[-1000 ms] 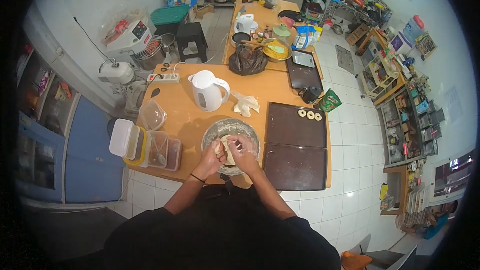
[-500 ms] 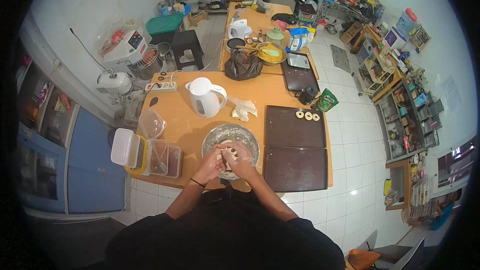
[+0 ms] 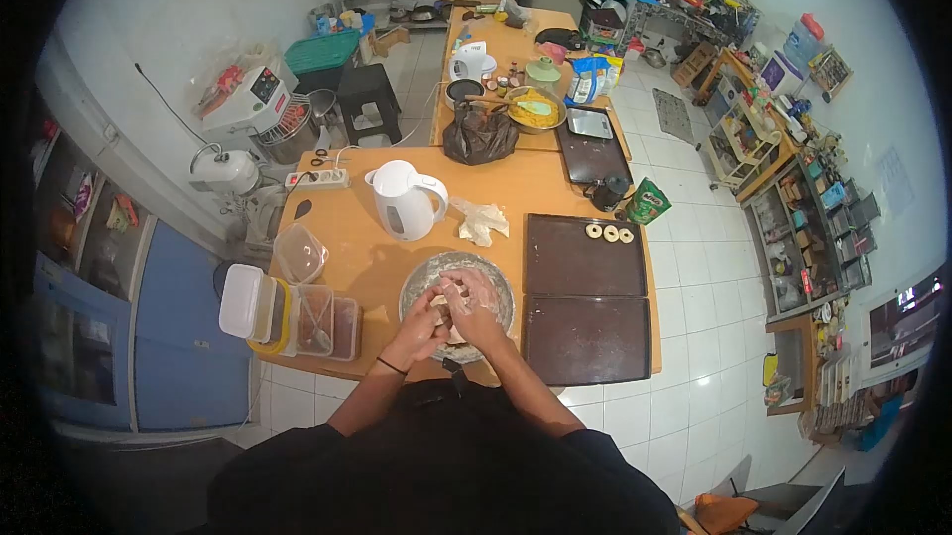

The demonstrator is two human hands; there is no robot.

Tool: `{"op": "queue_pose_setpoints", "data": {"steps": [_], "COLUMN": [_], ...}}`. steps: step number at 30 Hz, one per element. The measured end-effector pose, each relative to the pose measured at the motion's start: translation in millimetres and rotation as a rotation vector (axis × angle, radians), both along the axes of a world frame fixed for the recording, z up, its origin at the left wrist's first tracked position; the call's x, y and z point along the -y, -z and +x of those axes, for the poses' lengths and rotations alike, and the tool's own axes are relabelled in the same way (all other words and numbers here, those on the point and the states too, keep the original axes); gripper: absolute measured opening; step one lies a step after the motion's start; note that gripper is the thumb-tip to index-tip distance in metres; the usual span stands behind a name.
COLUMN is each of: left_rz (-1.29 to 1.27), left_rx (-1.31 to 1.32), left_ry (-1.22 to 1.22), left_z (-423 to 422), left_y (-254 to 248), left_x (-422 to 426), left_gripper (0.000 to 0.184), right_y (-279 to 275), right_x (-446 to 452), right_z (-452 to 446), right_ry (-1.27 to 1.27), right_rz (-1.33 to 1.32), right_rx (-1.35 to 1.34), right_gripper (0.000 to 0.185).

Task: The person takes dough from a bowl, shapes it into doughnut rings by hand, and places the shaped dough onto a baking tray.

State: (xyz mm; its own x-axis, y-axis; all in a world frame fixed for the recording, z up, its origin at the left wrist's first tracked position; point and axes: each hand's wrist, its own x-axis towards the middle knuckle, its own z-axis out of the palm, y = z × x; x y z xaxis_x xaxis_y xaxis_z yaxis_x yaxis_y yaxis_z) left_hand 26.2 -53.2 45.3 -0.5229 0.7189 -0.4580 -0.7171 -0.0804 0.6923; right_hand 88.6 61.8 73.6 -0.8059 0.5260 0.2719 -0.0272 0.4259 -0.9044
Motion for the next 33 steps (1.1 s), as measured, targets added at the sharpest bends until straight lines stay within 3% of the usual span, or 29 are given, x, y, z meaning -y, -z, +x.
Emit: {"op": "queue_pose_setpoints", "data": {"steps": [2,6,10,14,17,19,21,23,25,26,27,28,29,31,33], "left_rz": [0.025,-0.002,0.016,0.011,-0.002,0.119,0.174,0.232,0.324,0.416,0.507,0.358,0.357,0.431,0.449], "left_rx": [0.041,0.168,0.272,0.142,0.057,0.027,-0.078,0.254,0.252,0.247,0.24,0.214,0.213,-0.091,-0.047], "left_ry": [0.033,-0.018,0.027,-0.004,-0.036,0.041,0.131,0.042,0.001,-0.039,-0.077,-0.144,-0.144,-0.158,-0.137], "left_z": [-6,-2,-7,-2,3,5,8,17,12,8,4,-4,-7,-6,10], "left_y": [7,6,7,11,3,-7,0,3,16,13,10,7,4,2,-6], "left_x": [0,-1,7,4,4,5,1,-10,-12,-15,-16,-18,-18,-19,-18], "left_gripper": [0.012,0.029,0.019,0.013,0.028,0.04,0.033,0.033,0.038,0.045,0.052,0.071,0.071,0.072,0.074], "right_y": [3,3,7,11,8,7,2,2,-1,0,2,7,13,27,29], "right_x": [1,1,6,10,1,-5,-10,0,19,32,31,31,29,24,19], "right_z": [0,5,-2,0,0,-2,-6,-13,-14,-9,-11,-13,-16,-18,-17], "right_ry": [0.016,0.019,0.006,-0.007,0.043,0.088,0.137,0.11,0.017,-0.078,-0.081,-0.068,-0.053,-0.024,0.002], "right_rz": [-0.021,0.025,-0.022,0.002,0.12,0.173,0.172,0.155,0.246,0.091,0.092,0.088,0.085,0.08,0.08], "right_rx": [-0.002,0.009,-0.023,-0.042,-0.036,-0.049,-0.158,-0.185,-0.159,0.098,0.095,0.085,0.076,0.064,0.052], "right_gripper": [0.019,0.018,0.018,0.02,0.025,0.029,0.04,0.048,0.053,0.06,0.06,0.061,0.063,0.067,0.072]}}
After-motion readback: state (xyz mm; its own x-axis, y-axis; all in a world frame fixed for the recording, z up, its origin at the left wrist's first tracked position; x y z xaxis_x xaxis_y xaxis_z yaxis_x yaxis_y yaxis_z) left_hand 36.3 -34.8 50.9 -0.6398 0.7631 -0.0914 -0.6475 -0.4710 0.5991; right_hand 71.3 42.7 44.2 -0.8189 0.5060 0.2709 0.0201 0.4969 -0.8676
